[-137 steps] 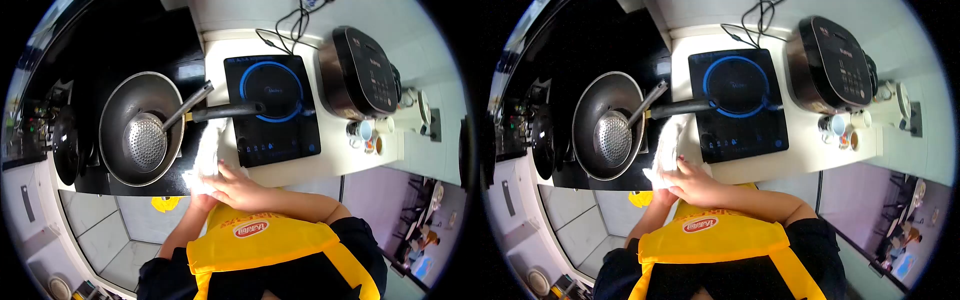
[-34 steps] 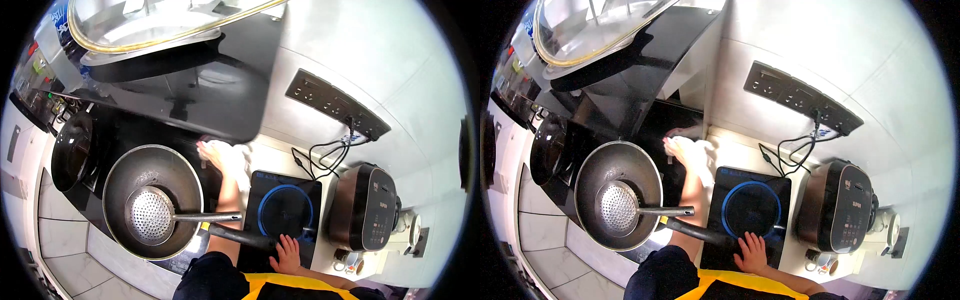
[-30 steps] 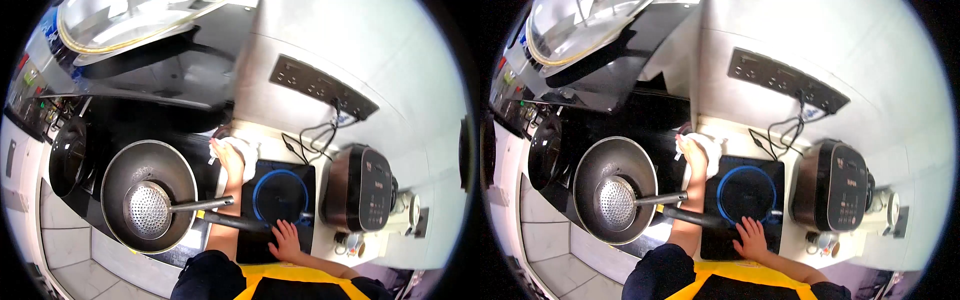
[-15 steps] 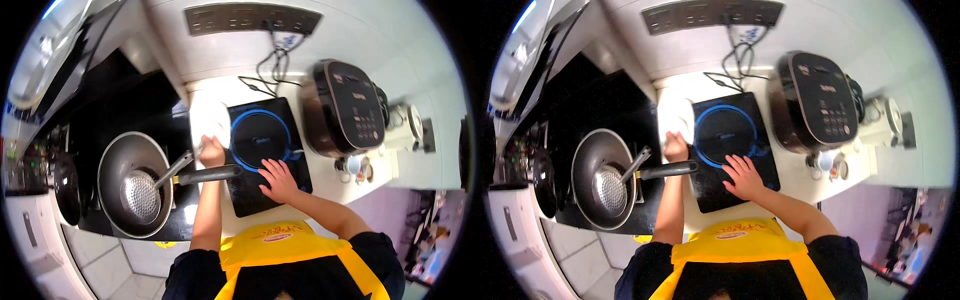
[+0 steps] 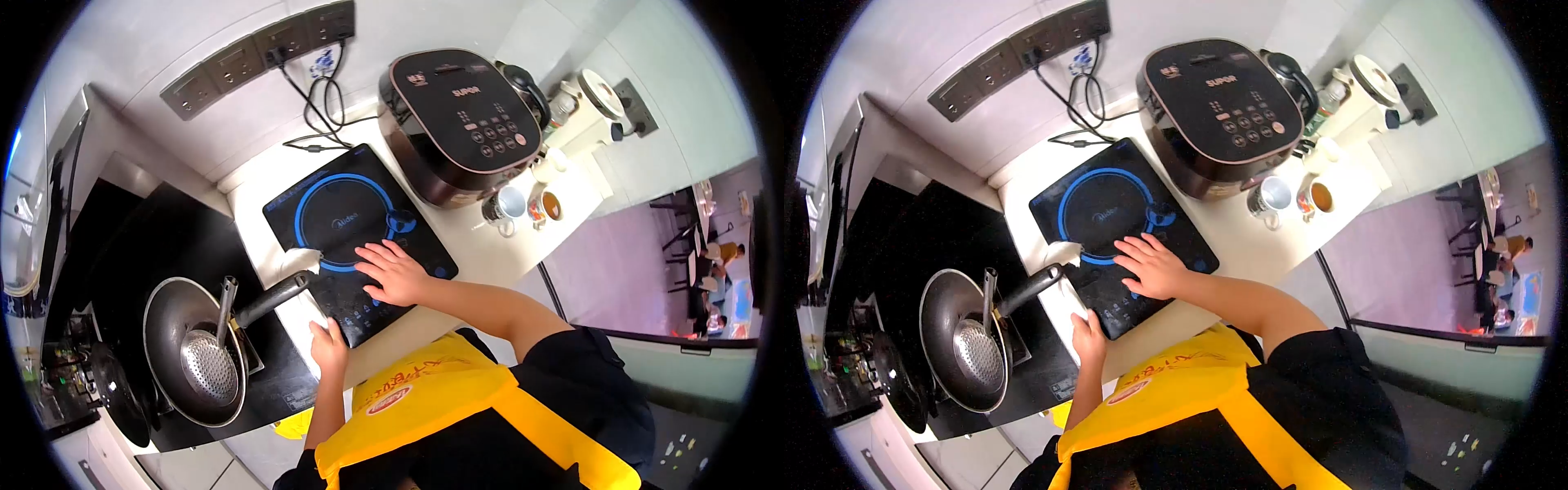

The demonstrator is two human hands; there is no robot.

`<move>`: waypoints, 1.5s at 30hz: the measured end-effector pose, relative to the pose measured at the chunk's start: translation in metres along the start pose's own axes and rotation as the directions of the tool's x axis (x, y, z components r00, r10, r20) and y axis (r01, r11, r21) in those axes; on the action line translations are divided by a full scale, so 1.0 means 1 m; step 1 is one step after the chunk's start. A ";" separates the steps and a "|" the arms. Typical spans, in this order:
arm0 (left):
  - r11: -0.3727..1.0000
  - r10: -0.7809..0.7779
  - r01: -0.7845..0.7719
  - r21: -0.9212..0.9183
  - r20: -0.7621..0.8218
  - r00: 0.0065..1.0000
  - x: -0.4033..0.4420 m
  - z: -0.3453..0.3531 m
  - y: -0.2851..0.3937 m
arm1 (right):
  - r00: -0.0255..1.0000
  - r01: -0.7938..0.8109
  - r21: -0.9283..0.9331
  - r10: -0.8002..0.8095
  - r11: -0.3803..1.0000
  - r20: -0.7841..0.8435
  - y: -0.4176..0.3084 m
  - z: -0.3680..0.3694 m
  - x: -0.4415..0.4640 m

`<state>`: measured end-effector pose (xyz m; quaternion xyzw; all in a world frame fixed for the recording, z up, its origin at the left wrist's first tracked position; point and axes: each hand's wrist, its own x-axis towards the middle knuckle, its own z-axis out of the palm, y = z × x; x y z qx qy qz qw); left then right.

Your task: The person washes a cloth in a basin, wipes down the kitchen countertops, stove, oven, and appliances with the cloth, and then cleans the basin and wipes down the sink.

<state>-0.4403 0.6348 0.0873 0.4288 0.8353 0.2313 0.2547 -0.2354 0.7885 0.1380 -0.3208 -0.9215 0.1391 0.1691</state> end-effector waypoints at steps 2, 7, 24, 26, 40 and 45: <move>1.000 0.022 -0.022 -0.005 0.063 0.998 -0.026 -0.005 -0.011 | 0.999 -0.011 -0.006 0.010 1.000 -0.034 0.000 -0.001 -0.002; 0.944 0.304 -0.187 -0.273 0.495 0.814 -0.076 -0.049 -0.028 | 0.997 0.017 0.029 -0.015 0.999 -0.071 0.003 0.004 -0.012; 0.370 0.615 0.141 -0.918 0.356 0.703 -0.041 -0.074 0.113 | 0.107 -0.716 0.608 0.914 0.343 -0.391 0.079 -0.069 -0.222; 0.423 0.521 0.204 -0.883 0.421 0.742 -0.042 -0.043 0.138 | -0.042 -0.718 0.561 0.780 0.411 -0.625 0.129 -0.066 -0.243; 0.863 0.291 0.160 -0.479 0.730 0.618 -0.043 0.200 0.372 | 0.039 -0.133 0.967 0.976 0.216 -0.213 0.240 -0.096 -0.299; 0.896 0.300 0.078 -0.436 0.728 0.616 -0.039 0.233 0.396 | 0.147 -0.169 0.962 0.970 0.216 -0.192 0.276 -0.129 -0.349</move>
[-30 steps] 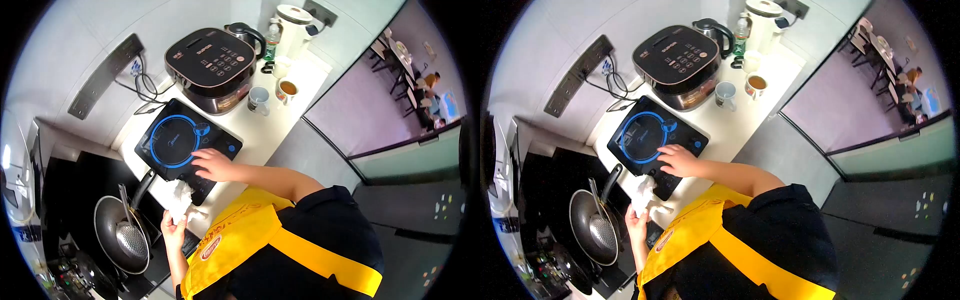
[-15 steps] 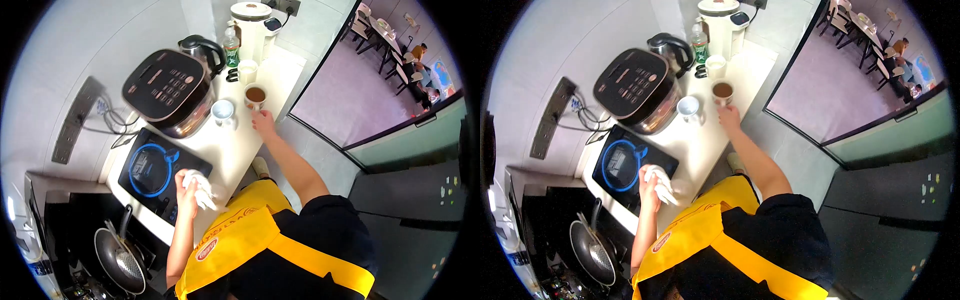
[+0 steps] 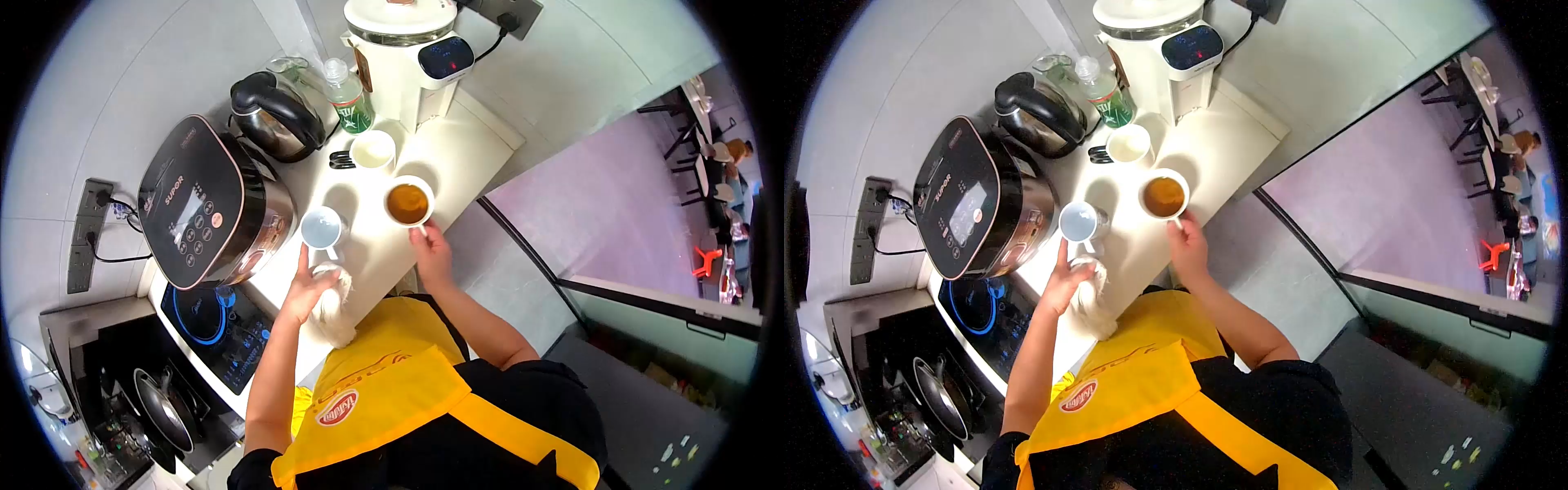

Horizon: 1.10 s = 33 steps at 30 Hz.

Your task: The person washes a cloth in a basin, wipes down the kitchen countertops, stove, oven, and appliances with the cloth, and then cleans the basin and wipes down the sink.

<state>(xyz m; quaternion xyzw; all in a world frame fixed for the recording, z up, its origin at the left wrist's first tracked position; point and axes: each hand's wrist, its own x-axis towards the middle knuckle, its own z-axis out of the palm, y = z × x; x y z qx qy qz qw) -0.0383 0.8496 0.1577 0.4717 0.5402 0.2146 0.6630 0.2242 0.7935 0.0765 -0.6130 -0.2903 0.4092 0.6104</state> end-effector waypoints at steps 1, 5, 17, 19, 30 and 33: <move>1.000 -0.011 0.011 -0.002 -0.010 1.000 0.007 0.007 0.003 | 1.000 -0.012 0.001 0.012 1.000 0.009 -0.002 -0.012 0.012; 0.998 -0.018 0.017 0.059 0.021 1.000 0.021 0.034 0.033 | 1.000 -0.025 -0.004 0.025 1.000 0.017 -0.005 -0.046 0.071; 0.979 -0.062 0.048 0.199 0.063 0.996 0.049 0.069 0.054 | 0.987 -0.111 0.171 0.089 0.979 0.131 -0.027 -0.073 0.195; 0.974 -0.078 0.060 0.219 0.075 0.994 0.050 0.071 0.060 | 0.995 -0.100 0.101 0.099 0.990 0.015 -0.027 -0.070 0.199; 0.985 0.091 -0.117 0.125 0.191 0.977 0.082 0.111 0.053 | 0.995 -0.049 -0.123 0.059 0.991 0.079 -0.028 -0.037 0.090; 0.988 0.099 -0.115 0.101 0.152 0.983 0.087 0.115 0.074 | 0.989 -0.101 0.064 0.093 0.993 0.115 -0.026 -0.032 0.075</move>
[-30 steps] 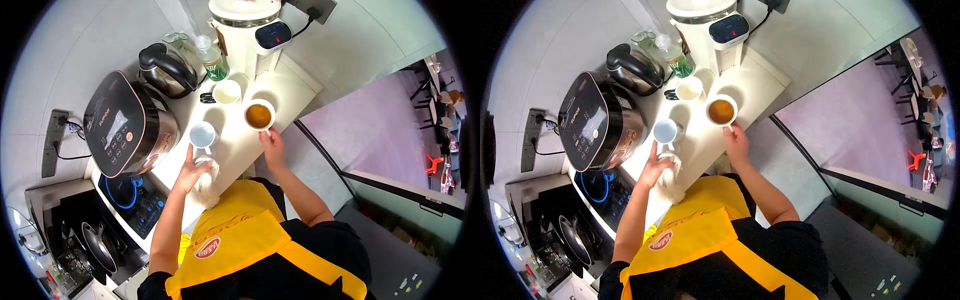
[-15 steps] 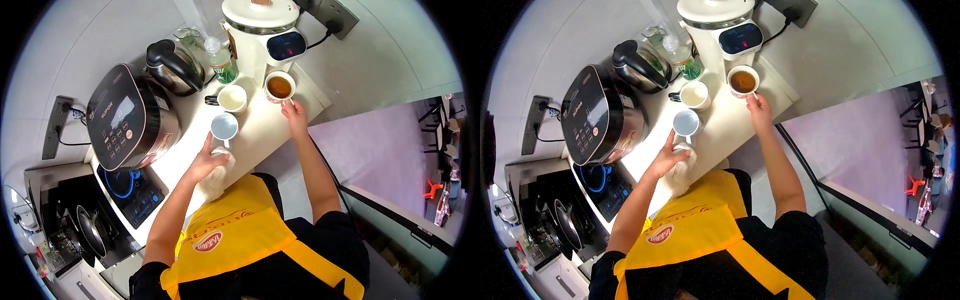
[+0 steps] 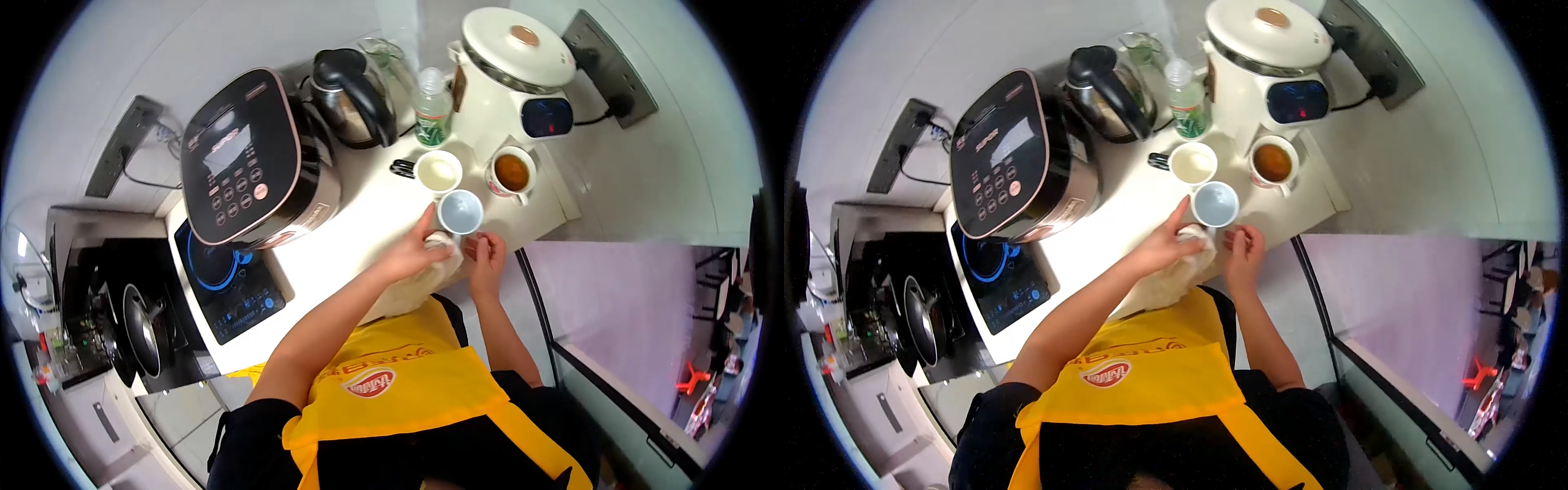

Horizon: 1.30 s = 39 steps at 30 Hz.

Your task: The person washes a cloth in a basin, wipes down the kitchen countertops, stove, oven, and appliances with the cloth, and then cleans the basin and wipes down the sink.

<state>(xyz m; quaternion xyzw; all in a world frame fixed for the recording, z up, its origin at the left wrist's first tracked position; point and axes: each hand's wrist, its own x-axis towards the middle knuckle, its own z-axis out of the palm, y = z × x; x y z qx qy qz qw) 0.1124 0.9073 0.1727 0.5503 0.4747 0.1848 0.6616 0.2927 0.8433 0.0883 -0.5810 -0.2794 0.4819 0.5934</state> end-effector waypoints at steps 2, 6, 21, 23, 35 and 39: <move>0.999 -0.042 0.042 -0.013 -0.040 0.998 0.002 -0.001 0.004 | 0.981 0.119 -0.130 -0.137 0.984 -0.139 -0.010 0.004 -0.013; 0.866 -0.138 0.112 -0.488 -0.018 0.990 -0.018 -0.007 0.011 | 0.797 0.594 -0.344 -0.473 0.727 0.376 -0.041 0.030 -0.046; 0.988 0.150 -0.146 0.038 -0.128 0.980 -0.151 -0.074 -0.041 | 0.925 0.176 -0.144 -0.114 0.974 0.361 0.001 0.099 -0.062; 0.938 0.341 -0.264 0.225 -0.463 0.818 -0.206 -0.099 -0.081 | 0.936 0.258 -0.283 -0.167 0.924 0.310 0.012 0.099 -0.064; 0.973 -0.224 0.013 -0.230 -0.935 0.274 -0.401 -0.259 -0.278 | 0.568 0.526 -0.457 0.103 0.718 0.816 0.039 0.275 -0.160; 0.973 -0.217 -0.006 -0.231 -0.924 0.315 -0.416 -0.274 -0.281 | 0.636 0.376 -0.573 0.247 0.728 0.731 0.084 0.332 -0.189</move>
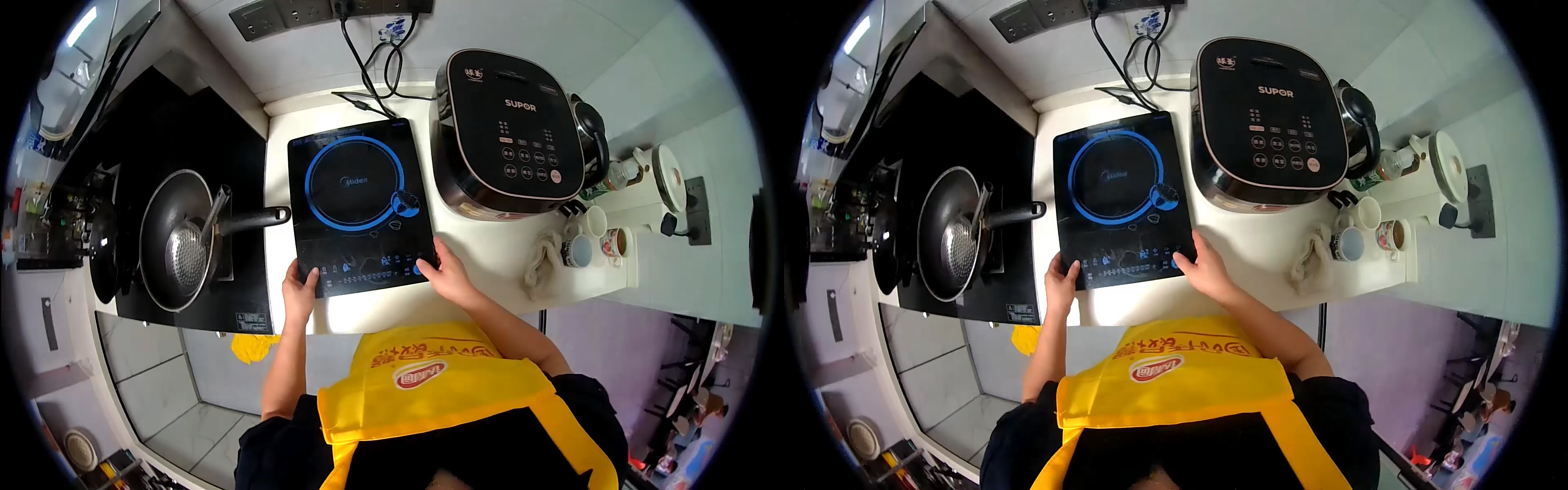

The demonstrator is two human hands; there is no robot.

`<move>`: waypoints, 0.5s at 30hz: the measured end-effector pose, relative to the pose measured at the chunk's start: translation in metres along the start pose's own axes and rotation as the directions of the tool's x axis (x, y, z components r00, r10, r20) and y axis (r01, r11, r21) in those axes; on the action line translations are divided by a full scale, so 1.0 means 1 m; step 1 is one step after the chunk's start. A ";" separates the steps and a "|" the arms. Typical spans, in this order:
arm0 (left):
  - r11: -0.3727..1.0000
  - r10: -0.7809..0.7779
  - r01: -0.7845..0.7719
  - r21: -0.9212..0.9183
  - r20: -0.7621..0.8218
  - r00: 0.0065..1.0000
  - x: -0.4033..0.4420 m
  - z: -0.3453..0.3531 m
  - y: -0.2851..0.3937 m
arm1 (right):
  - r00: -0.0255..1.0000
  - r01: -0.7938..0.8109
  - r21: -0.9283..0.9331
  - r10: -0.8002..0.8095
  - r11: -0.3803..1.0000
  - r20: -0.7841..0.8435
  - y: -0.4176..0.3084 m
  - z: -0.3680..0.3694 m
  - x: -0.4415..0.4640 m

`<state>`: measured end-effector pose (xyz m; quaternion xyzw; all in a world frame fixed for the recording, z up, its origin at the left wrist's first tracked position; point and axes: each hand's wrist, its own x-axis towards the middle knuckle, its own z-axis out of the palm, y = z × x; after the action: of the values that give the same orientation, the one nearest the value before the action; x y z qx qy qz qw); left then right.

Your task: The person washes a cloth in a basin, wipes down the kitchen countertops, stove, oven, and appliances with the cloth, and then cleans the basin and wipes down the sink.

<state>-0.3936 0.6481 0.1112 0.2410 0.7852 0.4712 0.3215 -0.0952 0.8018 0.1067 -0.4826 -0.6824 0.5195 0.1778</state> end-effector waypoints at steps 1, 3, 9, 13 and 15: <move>0.999 -0.015 0.016 -0.048 0.007 1.000 0.002 -0.006 -0.002 | 1.000 -0.009 -0.003 0.009 1.000 -0.013 0.005 0.016 0.003; 0.981 0.057 -0.058 -0.184 -0.011 0.998 0.017 -0.027 -0.030 | 0.999 0.045 0.185 -0.043 0.982 -0.016 0.023 0.045 0.006; 0.985 0.005 -0.017 -0.173 -0.074 0.997 0.059 -0.080 -0.041 | 0.985 0.169 0.213 -0.171 0.962 -0.008 0.000 0.103 0.013; 0.982 0.038 -0.058 -0.178 -0.114 0.993 0.077 -0.091 -0.076 | 0.978 0.194 -0.175 -0.175 0.965 0.116 -0.051 0.051 0.001; 0.961 0.205 -0.160 0.225 -0.191 0.960 0.065 -0.090 -0.067 | 0.904 0.273 -0.602 -0.414 0.750 -0.107 -0.014 0.006 -0.004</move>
<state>-0.5082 0.6100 0.0647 0.2932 0.8342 0.4375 0.1636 -0.1043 0.7953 0.1180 -0.4361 -0.8581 0.1871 0.1962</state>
